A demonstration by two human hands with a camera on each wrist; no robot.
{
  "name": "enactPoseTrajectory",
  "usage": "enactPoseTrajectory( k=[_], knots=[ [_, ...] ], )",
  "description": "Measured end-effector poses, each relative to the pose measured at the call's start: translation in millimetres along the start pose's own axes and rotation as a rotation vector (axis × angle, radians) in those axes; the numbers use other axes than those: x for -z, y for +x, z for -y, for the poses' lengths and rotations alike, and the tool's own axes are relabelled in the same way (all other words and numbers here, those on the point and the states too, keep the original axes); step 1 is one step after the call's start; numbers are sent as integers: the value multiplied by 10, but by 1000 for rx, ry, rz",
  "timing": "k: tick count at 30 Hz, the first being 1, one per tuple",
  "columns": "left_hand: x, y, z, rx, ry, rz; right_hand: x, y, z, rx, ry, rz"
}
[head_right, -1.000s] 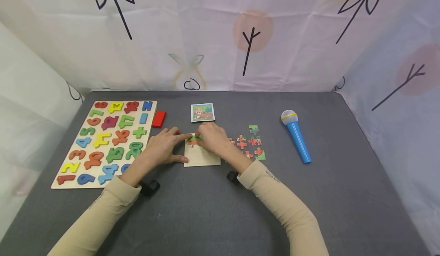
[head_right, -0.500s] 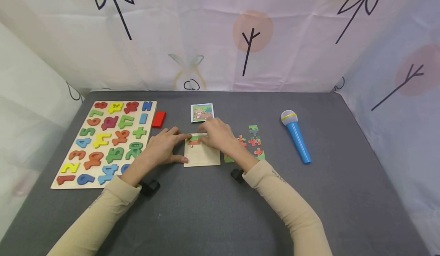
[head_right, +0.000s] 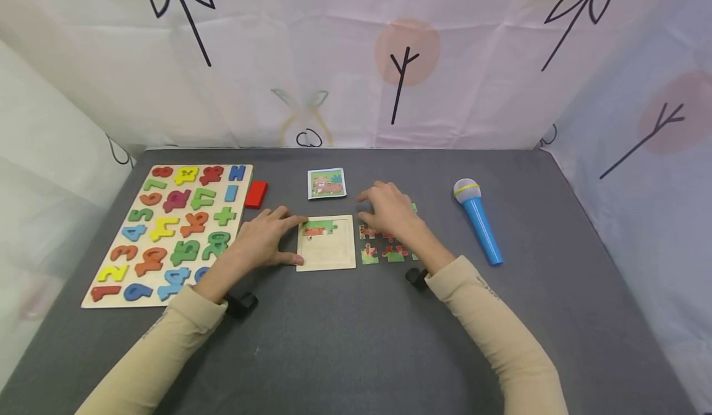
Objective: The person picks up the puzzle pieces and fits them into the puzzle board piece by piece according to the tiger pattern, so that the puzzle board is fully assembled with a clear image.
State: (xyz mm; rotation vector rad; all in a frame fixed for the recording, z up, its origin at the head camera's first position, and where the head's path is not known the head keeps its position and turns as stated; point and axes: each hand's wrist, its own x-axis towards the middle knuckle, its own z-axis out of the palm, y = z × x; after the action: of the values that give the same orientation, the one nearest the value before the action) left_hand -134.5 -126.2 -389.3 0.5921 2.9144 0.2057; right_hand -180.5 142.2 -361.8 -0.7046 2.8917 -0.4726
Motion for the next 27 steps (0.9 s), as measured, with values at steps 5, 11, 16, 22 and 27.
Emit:
enactPoseTrajectory(
  k=[5,11,16,22,27],
  knots=[
    [6,1,2,2,-6,5,59,-67,-150,-36,-19,2],
    [5,8,6,6,-16,13,103,-122,-287,-79,-23,20],
    [4,4,5,7,-18,12,129,-167,-383,-111,-32,27],
    [5,-1,1,5,-16,11,160,-217,-496,-145,-33,33],
    [1,-2,6,1,-16,10,173,-258,-553,-144,-27,23]
  ],
)
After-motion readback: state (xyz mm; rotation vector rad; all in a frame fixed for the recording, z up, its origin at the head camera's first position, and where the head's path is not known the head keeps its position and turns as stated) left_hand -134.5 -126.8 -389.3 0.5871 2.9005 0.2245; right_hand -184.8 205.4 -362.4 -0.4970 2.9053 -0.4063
